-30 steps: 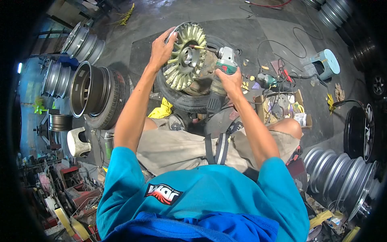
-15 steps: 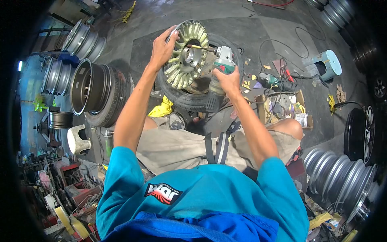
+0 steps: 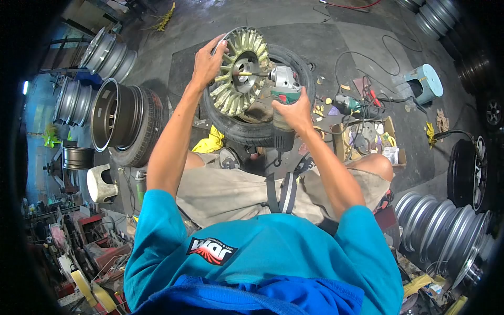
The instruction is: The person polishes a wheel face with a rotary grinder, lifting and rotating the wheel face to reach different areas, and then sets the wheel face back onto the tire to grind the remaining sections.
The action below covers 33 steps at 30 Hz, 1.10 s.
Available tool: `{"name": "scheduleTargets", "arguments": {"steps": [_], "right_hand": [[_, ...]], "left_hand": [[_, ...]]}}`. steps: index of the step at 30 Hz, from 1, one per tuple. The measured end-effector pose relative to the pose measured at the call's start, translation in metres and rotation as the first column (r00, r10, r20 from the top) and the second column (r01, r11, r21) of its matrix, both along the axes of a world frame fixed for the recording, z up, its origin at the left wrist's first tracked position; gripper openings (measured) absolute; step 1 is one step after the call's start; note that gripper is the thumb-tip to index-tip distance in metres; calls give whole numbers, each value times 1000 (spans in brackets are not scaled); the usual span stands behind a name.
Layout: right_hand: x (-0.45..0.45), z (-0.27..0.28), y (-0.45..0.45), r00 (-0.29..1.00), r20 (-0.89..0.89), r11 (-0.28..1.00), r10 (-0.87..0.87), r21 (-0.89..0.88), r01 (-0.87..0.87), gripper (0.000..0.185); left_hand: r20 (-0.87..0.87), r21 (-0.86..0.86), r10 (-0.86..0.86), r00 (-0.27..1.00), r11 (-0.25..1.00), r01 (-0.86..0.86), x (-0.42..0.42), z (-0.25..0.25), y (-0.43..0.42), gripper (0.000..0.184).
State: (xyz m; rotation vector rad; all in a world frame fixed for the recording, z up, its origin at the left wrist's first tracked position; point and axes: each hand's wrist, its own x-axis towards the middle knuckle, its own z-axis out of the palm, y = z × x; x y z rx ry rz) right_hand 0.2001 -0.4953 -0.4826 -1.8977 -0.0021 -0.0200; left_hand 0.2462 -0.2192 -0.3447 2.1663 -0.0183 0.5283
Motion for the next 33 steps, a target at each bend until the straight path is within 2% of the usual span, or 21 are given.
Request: {"name": "scheduleTargets", "arguments": {"steps": [2,5,7,8,11,12,16,19,21,23,25,27,29,33], "right_hand": [[-3,10,3,1000,20,1000,5,-7,-5,88],[1,24,7,999,-40,995,1,103,3,87],[8,33,5,993,-120,979,-13,201,37,84],[7,48,6,977,-206,982,-50,169,86,82],[16,20,6,961,-252,968,-115,191,166,84],[17,12,1,955,-279,983,-105,120,143,89],[9,-28,-10,948,-315,997,-44,39,60,94],[-8,-34,-10,953,-302,996,-3,86,31,93],[-16,-7,-9,955,-295,994,19,107,13,92],[-18,0,-10,967,-248,965,54,263,13,87],[-10,1,-12,981,-194,976,30,219,13,83],[-3,10,-11,994,-102,987,24,158,-7,82],[-1,23,-9,992,-122,983,18,186,5,83],[19,6,-9,983,-175,971,-51,222,90,88]], "left_hand": [[0,-7,-3,1000,1000,3,-1,-1,-1,40],[19,-3,-16,1000,1000,16,-3,-2,-2,40],[53,3,-32,998,999,32,-1,0,-8,40],[43,-5,-27,999,1000,27,-3,-1,-7,42],[49,-7,-31,998,999,31,-3,-6,-5,44],[66,11,-31,997,999,30,-1,-8,-4,44],[96,67,-26,995,998,20,7,-9,-5,44],[75,45,-44,996,998,40,14,-3,-10,42],[122,80,-40,992,996,30,23,-6,-14,42],[168,119,-37,985,993,17,25,-3,-16,43],[33,153,-22,999,988,17,26,-1,-18,47],[24,155,-23,999,988,19,27,0,-23,48],[22,162,-16,1000,987,12,30,1,-21,49],[34,248,-48,998,968,38,37,2,-15,51]]}}
